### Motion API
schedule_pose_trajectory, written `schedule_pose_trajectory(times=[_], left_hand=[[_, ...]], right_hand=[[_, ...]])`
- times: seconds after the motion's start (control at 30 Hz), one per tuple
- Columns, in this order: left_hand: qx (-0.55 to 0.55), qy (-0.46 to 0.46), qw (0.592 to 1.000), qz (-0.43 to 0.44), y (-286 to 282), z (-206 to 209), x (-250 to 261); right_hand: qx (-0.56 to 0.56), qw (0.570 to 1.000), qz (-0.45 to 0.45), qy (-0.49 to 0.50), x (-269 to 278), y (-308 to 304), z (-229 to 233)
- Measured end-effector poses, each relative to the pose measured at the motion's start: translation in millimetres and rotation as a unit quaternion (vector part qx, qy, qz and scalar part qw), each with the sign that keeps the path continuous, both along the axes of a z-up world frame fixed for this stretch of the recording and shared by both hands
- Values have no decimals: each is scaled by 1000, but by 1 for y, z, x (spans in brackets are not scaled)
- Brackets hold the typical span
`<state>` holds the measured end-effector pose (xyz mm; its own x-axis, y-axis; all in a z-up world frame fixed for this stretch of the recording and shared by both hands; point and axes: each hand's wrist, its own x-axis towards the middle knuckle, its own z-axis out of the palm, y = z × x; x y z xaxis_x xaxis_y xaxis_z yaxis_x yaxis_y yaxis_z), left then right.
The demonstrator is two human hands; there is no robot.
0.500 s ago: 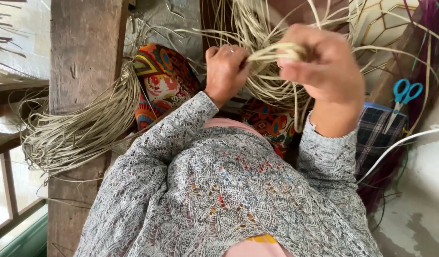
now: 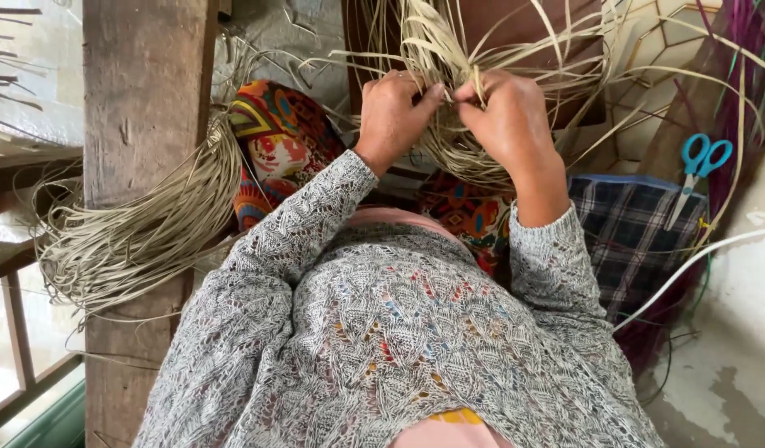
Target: The person is weaving thin straw strands together to create a larger piece of material, using their hands and occasionally scissors.
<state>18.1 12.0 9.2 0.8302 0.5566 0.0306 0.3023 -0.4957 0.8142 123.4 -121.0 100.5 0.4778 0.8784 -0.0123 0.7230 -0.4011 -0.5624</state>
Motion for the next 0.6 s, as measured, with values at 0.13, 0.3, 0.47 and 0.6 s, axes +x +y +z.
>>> schedule_pose_trajectory(times=[0.13, 0.3, 0.47, 0.6], left_hand=[[-10, -25, 1000, 12, 0, -7, 2], [3, 0, 1000, -29, 0, 8, -2], [-54, 40, 995, -69, 1, -5, 0], [-203, -61, 971, -112, -1, 46, 12]], right_hand=[[-86, 996, -12, 29, -18, -7, 11], [-141, 987, -50, 66, -15, -12, -9], [134, 913, 147, 357, 17, -37, 59], [340, 769, 186, 508, 45, -58, 80]])
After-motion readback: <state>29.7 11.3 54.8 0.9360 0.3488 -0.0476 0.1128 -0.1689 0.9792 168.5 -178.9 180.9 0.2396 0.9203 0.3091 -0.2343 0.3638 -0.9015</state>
